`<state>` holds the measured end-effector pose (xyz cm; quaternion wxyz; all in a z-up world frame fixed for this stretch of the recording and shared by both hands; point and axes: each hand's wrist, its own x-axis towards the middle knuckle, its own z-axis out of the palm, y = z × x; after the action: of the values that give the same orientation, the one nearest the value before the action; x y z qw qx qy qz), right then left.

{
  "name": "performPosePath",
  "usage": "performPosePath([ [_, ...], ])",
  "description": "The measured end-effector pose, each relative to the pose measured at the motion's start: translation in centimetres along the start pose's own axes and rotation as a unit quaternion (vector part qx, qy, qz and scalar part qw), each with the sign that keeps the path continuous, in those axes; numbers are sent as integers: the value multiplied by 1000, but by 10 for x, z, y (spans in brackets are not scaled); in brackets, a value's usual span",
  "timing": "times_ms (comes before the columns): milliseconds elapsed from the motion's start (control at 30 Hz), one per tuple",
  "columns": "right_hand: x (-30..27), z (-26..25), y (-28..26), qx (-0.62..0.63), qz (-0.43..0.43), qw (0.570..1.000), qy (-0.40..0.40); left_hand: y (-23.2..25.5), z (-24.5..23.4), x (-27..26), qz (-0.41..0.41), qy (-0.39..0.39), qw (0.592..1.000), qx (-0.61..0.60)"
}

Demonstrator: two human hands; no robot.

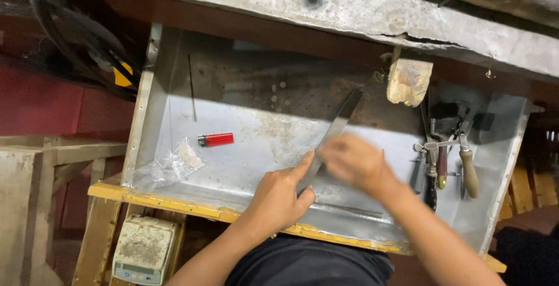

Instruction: Filing a small metal ring at a jewelry workbench to smooth the surface and refine its shape.

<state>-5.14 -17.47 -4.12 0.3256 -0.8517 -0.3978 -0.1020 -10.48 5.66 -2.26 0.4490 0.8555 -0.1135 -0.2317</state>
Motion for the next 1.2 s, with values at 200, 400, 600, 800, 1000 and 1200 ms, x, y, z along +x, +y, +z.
performPosePath([
  [200,22,-23,28,-34,119,992,20,3,-3,-1,12,5,1000,12],
  [400,-13,-6,42,-28,70,996,-37,4,-3,-1,-15,5,1000,7],
  [600,10,7,-22,50,88,995,14,8,-10,-6,27,32,999,9],
  [800,4,1,30,-55,65,994,69,8,-8,-5,14,46,999,5],
  [1000,23,-22,15,45,171,981,82,12,-11,1,58,92,994,-22],
  [1200,17,-17,-11,23,100,994,31,19,-18,4,120,181,976,-16],
])
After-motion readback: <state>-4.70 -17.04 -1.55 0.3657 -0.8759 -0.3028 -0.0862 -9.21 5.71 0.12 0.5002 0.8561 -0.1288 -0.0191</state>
